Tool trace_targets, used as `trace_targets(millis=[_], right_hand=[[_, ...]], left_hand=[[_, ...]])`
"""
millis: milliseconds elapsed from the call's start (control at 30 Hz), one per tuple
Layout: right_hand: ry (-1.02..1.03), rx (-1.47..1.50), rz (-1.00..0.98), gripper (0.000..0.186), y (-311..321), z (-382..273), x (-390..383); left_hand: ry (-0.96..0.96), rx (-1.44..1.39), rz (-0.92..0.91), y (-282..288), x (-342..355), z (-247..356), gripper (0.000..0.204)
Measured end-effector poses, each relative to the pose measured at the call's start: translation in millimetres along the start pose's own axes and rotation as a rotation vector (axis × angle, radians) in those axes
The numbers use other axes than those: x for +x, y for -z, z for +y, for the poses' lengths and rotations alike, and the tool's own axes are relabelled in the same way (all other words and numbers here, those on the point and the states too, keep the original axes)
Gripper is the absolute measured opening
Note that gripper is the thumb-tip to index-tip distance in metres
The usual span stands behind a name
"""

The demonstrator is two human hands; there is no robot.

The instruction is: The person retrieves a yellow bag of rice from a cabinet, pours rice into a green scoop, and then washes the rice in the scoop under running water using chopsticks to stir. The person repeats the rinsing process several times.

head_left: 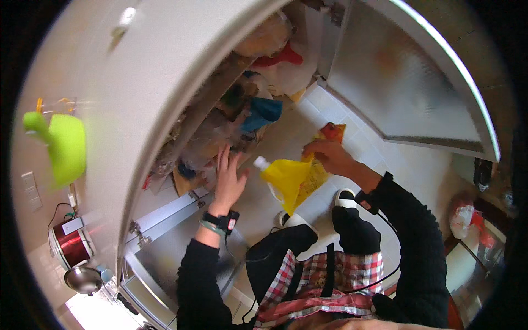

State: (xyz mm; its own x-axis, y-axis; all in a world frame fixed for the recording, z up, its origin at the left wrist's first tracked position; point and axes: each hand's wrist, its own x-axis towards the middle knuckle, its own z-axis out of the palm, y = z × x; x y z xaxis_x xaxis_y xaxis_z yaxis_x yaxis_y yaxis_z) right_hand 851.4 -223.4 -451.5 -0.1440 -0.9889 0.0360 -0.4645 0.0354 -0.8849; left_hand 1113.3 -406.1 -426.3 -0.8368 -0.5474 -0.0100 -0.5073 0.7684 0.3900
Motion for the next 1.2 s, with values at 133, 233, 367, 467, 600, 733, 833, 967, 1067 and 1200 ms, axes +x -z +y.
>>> trace_targets(millis=[133, 233, 367, 467, 600, 733, 833, 967, 1067, 1200], right_hand=[[-0.121, 0.077, 0.107, 0.030, 45, -49, -42], [-0.149, -0.040, 0.222, 0.032, 87, -98, -74], [-0.255, 0.023, 0.363, 0.035, 138, -164, -113], [-0.234, -0.054, 0.528, 0.039, 174, -194, -138], [-0.374, 0.046, 0.590, 0.036, 222, -196, -168], [-0.549, 0.155, 0.567, 0.025, 239, -171, -179], [-0.622, 0.098, 0.489, 0.023, 237, -167, -179], [-0.675, 0.078, 0.294, 0.025, 210, -200, -182], [-0.605, 0.184, 0.054, 0.025, 171, -244, -184], [-0.396, 0.146, -0.238, 0.026, 117, -290, -154]], left_hand=[[0.111, -0.124, 0.012, 53, -67, 29, 0.044], [0.253, -0.218, 0.068, 99, -117, 45, 0.041], [0.443, -0.248, 0.208, 163, -196, 64, 0.041], [0.586, -0.108, 0.382, 197, -270, 67, 0.052], [1.122, 0.064, 0.420, 196, -374, 50, 0.070], [1.351, -0.332, 0.036, 161, -431, 27, 0.072], [1.295, -0.532, 0.101, 149, -430, 26, 0.072], [1.235, -0.702, 0.046, 147, -389, 65, 0.063], [1.124, -0.950, 0.067, 153, -337, 105, 0.073], [0.922, -1.353, -0.150, 189, -263, 130, 0.071]])
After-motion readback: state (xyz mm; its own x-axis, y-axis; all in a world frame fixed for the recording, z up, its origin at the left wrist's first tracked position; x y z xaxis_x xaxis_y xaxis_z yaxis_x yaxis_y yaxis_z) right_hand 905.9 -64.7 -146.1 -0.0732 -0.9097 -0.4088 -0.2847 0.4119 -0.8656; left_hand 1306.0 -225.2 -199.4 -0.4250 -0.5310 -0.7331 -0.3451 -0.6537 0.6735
